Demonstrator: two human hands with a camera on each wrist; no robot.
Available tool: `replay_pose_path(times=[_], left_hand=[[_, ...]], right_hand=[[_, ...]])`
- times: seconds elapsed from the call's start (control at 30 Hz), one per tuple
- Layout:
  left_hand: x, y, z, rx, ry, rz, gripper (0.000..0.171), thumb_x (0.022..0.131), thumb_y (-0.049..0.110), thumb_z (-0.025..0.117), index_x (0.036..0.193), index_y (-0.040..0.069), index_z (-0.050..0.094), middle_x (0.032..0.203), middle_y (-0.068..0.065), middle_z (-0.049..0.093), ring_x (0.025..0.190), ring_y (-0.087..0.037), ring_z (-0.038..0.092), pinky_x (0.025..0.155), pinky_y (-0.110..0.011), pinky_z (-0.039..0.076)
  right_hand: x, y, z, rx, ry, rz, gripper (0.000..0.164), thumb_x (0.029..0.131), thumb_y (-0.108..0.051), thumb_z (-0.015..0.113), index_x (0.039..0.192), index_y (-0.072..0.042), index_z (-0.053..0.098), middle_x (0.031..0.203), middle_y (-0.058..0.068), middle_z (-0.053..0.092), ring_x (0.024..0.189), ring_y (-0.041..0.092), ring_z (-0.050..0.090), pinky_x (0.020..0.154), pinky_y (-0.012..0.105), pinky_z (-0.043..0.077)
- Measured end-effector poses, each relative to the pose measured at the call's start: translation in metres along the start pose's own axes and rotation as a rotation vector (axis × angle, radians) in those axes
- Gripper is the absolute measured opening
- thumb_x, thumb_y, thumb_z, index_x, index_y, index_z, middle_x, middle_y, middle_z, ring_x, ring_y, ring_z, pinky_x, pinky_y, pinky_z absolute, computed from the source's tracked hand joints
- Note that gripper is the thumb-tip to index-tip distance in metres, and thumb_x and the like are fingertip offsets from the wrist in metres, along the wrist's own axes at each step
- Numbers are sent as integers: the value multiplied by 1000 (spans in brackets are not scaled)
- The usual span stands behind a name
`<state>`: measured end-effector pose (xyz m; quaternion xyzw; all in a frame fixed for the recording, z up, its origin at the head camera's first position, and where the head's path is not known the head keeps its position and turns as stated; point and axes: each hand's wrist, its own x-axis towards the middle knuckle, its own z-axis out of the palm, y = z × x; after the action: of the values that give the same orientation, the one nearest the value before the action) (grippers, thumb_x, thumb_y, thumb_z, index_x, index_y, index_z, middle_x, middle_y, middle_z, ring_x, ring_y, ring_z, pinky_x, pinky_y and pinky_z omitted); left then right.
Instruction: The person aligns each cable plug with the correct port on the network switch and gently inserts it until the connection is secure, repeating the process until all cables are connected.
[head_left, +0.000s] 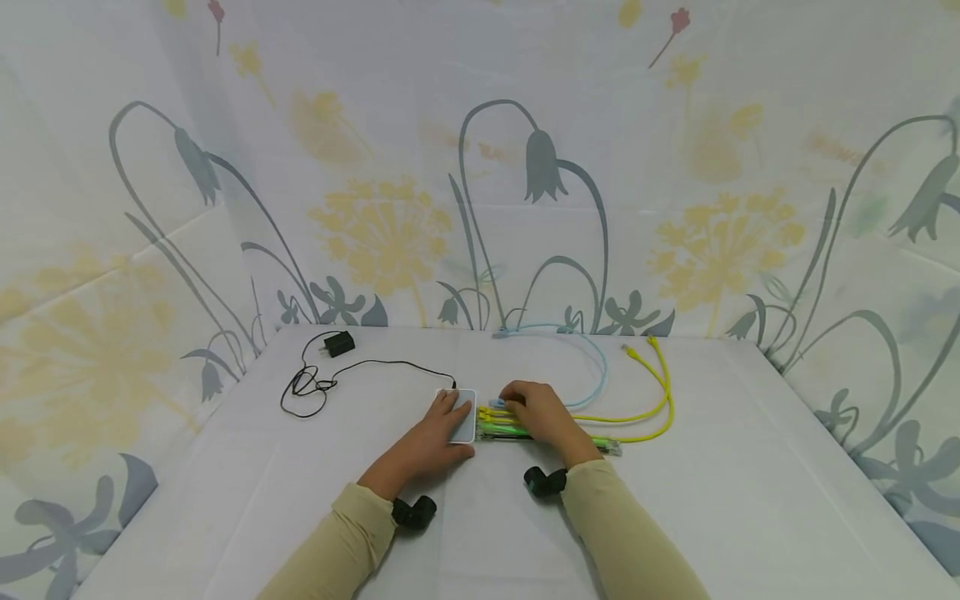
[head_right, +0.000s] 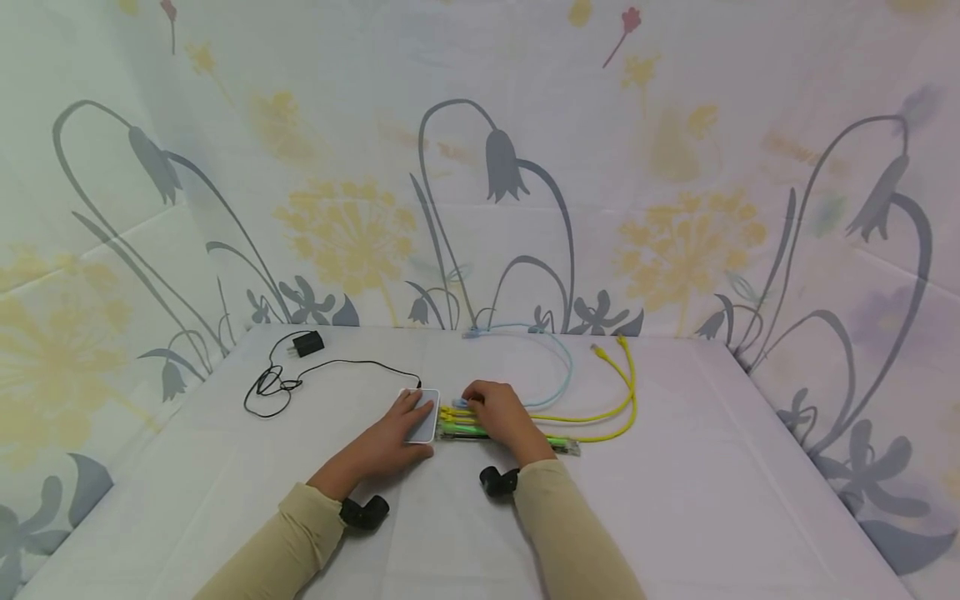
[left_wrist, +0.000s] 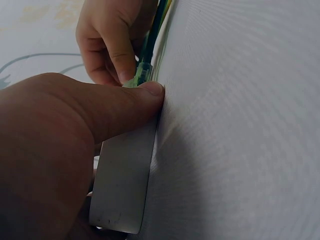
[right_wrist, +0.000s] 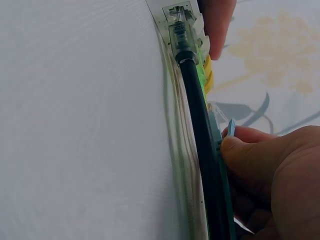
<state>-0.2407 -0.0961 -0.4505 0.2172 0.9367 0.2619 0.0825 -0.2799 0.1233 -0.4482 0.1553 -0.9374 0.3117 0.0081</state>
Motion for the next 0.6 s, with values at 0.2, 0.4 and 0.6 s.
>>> replay_pose_path(times=[0.2, 0.4, 0.6], left_hand=[[0, 1, 0, 0, 2, -3, 72, 92, 33, 65, 152, 10, 33, 162, -15, 15, 151, -35, 4, 116, -51, 26], [-1, 1, 0, 6, 8, 2, 72, 92, 32, 65, 152, 9, 33, 162, -15, 15, 151, -35, 4, 116, -51, 26], [0, 0, 0, 8, 1, -2, 72, 93, 33, 65, 152, 10, 32, 163, -14, 14, 151, -34, 4, 116, -51, 25]], right_hand=[[2, -2, 2, 6, -8, -1, 15, 96, -14, 59, 106, -16, 70, 107, 0, 70, 103, 19, 64, 93, 40, 49], [4, -2, 4, 5, -6, -11, 15, 96, -13, 59, 106, -16, 71, 107, 0, 71, 102, 19, 64, 92, 40, 50], [6, -2, 5, 2, 5, -27, 14, 96, -13, 60, 104, -17, 71, 104, -1, 71, 98, 18, 64, 90, 39, 50]])
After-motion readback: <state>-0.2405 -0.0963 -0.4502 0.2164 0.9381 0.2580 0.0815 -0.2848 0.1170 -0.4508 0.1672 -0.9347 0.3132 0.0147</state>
